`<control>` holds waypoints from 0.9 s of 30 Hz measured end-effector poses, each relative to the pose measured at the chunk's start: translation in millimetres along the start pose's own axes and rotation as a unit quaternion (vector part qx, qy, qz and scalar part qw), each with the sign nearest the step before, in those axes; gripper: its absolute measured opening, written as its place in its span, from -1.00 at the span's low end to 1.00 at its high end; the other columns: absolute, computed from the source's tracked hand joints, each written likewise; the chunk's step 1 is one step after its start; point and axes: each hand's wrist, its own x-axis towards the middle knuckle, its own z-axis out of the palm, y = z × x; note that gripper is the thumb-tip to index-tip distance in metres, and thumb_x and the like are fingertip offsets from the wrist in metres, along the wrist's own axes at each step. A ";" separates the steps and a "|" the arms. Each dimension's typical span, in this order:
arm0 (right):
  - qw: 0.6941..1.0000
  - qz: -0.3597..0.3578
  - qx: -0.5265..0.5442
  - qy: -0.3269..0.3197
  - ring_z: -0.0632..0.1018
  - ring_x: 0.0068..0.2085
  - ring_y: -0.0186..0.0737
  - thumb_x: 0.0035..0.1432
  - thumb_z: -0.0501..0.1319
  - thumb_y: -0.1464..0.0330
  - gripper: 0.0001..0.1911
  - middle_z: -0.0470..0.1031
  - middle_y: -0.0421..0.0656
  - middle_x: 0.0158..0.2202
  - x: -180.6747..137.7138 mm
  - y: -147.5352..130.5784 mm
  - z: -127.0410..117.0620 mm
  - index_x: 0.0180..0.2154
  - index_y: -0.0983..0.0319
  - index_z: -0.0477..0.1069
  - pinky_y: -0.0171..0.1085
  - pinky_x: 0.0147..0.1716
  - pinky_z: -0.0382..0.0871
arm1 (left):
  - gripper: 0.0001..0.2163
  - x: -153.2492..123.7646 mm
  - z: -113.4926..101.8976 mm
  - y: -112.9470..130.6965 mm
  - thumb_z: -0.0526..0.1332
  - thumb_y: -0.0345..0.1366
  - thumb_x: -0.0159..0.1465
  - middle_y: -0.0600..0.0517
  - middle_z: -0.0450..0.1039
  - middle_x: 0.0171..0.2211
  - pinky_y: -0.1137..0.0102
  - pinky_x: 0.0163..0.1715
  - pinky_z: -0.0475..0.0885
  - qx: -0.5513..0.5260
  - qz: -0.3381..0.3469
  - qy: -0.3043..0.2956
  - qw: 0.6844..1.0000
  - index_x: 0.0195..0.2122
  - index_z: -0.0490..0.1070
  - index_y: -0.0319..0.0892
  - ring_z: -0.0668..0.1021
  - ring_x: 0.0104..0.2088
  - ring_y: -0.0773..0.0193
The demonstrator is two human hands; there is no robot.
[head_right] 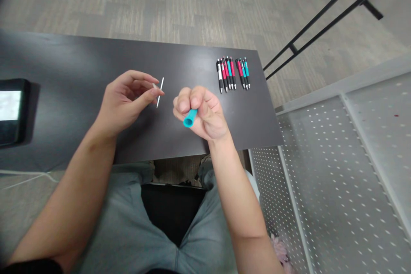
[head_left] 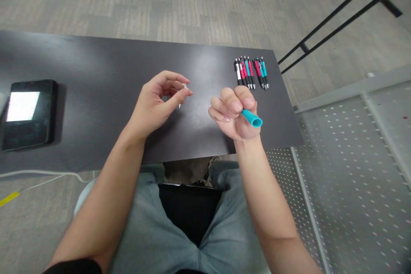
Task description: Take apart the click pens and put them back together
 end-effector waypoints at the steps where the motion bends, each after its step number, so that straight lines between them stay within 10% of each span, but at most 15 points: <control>1: 1.000 0.001 -0.003 0.012 0.28 -0.43 -0.19 0.14 0.77 -0.30 -0.21 0.32 -0.26 -0.41 -0.3 -1.2 0.4 -0.39 0.01 0.35 -0.22 -0.58 0.34 | -0.49 0.0 0.3 0.0 0.83 0.21 0.26 0.04 0.79 -0.26 0.26 -0.29 0.63 0.002 0.001 -0.001 1.000 -0.04 0.76 0.03 0.72 -0.33 0.17; 12: 0.942 0.063 -0.205 0.259 0.64 -0.17 -0.19 0.00 0.88 -0.08 -0.41 0.67 -0.25 -0.16 7.0 -14.1 -15.7 -0.18 0.00 0.66 -0.22 -0.26 0.58 | -0.40 -1.1 3.1 2.2 0.84 0.26 0.21 -0.01 0.83 -0.18 0.28 -0.10 0.71 -0.002 -0.004 -0.020 1.000 0.05 0.82 -0.03 0.81 -0.19 0.15; 27: 0.934 0.074 -0.285 0.202 0.69 -0.14 -0.16 0.06 0.84 -0.19 -0.38 0.66 -0.26 -0.22 5.4 6.9 -23.9 -0.18 0.02 0.65 -0.20 -0.20 0.58 | -0.55 -4.7 4.9 14.6 0.64 0.31 0.48 -0.01 0.85 -0.20 0.24 -0.23 0.65 0.120 0.181 0.004 0.976 -0.04 0.88 0.01 0.71 -0.33 0.20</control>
